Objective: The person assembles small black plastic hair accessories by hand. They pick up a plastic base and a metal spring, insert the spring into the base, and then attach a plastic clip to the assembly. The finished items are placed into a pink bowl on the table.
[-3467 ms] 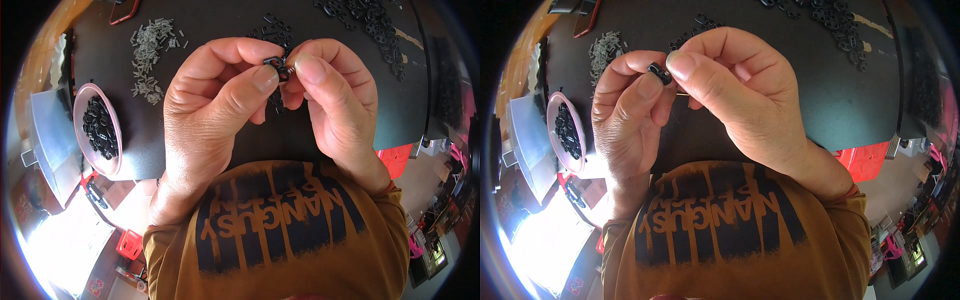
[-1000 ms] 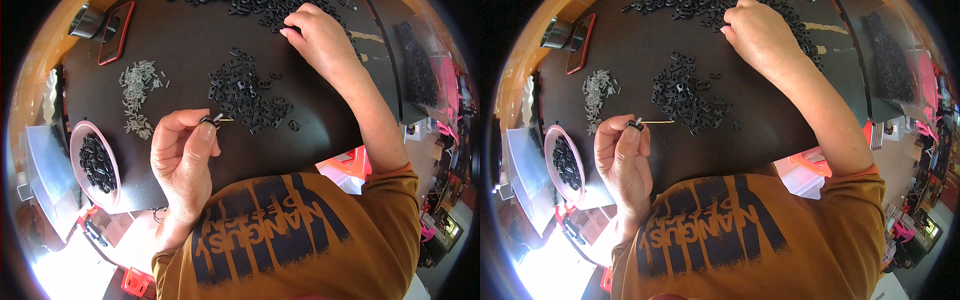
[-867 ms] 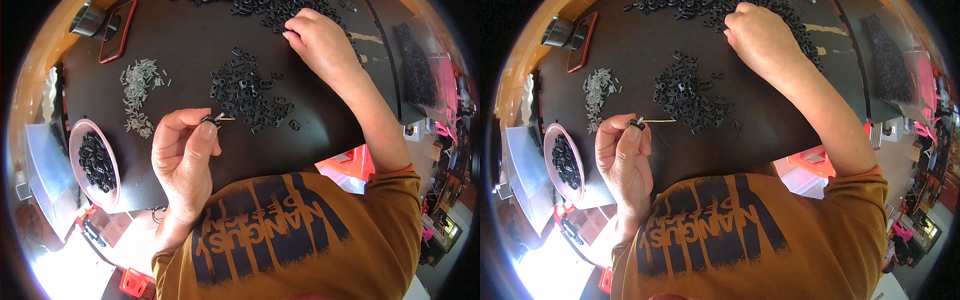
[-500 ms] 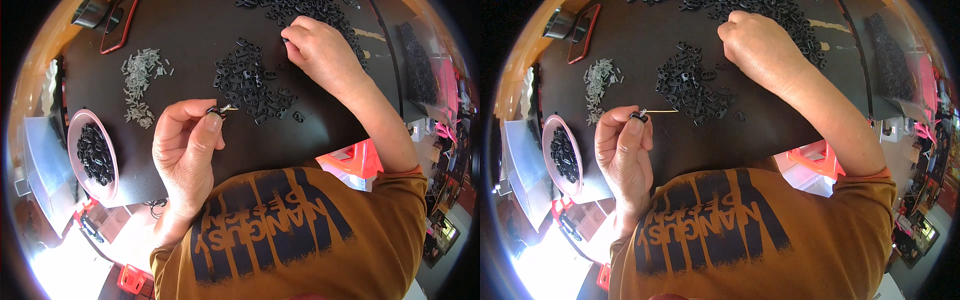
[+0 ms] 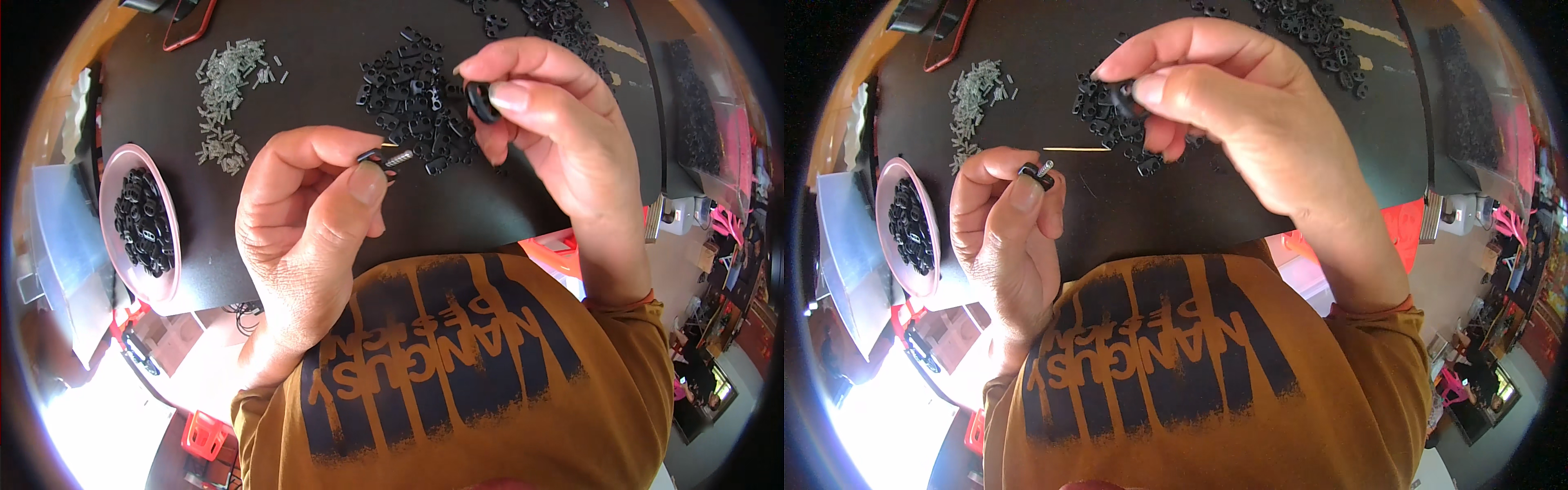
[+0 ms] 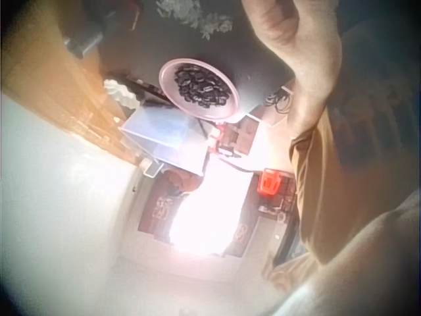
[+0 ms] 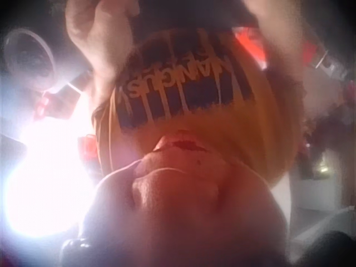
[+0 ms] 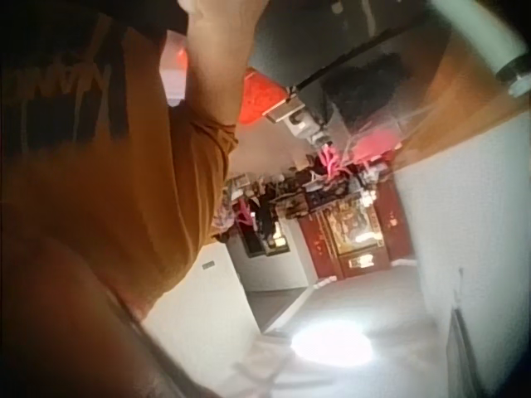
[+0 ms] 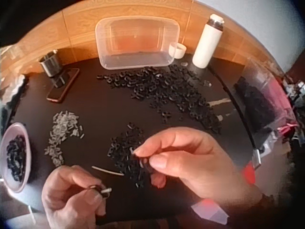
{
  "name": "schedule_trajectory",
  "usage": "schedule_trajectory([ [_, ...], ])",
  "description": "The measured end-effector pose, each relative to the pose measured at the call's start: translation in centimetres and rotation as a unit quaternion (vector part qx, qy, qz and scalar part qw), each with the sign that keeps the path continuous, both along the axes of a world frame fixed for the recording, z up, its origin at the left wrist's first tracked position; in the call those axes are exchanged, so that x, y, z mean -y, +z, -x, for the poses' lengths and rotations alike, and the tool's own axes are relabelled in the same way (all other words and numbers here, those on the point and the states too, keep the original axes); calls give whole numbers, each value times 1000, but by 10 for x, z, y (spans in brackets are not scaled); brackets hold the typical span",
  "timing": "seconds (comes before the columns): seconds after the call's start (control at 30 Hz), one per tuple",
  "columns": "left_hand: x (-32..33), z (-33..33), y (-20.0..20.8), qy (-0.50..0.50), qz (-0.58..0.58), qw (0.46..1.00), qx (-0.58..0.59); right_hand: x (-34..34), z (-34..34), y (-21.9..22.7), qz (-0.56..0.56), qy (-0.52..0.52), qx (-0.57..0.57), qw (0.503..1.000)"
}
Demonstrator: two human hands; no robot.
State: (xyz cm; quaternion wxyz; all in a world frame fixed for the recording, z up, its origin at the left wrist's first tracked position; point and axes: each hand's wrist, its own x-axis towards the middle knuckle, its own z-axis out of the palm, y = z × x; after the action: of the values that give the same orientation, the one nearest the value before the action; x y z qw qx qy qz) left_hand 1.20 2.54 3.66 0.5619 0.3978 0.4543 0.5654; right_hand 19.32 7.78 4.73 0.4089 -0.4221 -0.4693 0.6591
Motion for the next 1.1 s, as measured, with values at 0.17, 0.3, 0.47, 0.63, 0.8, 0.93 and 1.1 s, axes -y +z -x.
schedule_trajectory([
  [0.17, 2, -1, 2, -24, 14, 999, 20, 14, 13, 0, 33, 2, -63, 997],
  [0.3, 2, 0, 0, -38, 25, 998, 34, 16, 16, 1, 10, 21, -58, 998],
  [0.47, 2, 0, -3, -37, 28, 998, 35, 17, 18, 2, -10, 33, -42, 999],
  [0.63, 1, -3, -5, -24, 25, 999, 42, 19, 20, 0, -28, 35, -46, 998],
  [0.8, 2, -1, -7, -29, 35, 998, 34, 16, 19, -1, -28, 33, -39, 998],
  [0.93, 1, -1, -9, -34, 25, 998, 37, 17, 19, 0, -44, 41, -38, 997],
  [1.1, 2, 2, -11, -49, 22, 997, 52, 14, 15, -4, -226, 73, 79, 968],
])
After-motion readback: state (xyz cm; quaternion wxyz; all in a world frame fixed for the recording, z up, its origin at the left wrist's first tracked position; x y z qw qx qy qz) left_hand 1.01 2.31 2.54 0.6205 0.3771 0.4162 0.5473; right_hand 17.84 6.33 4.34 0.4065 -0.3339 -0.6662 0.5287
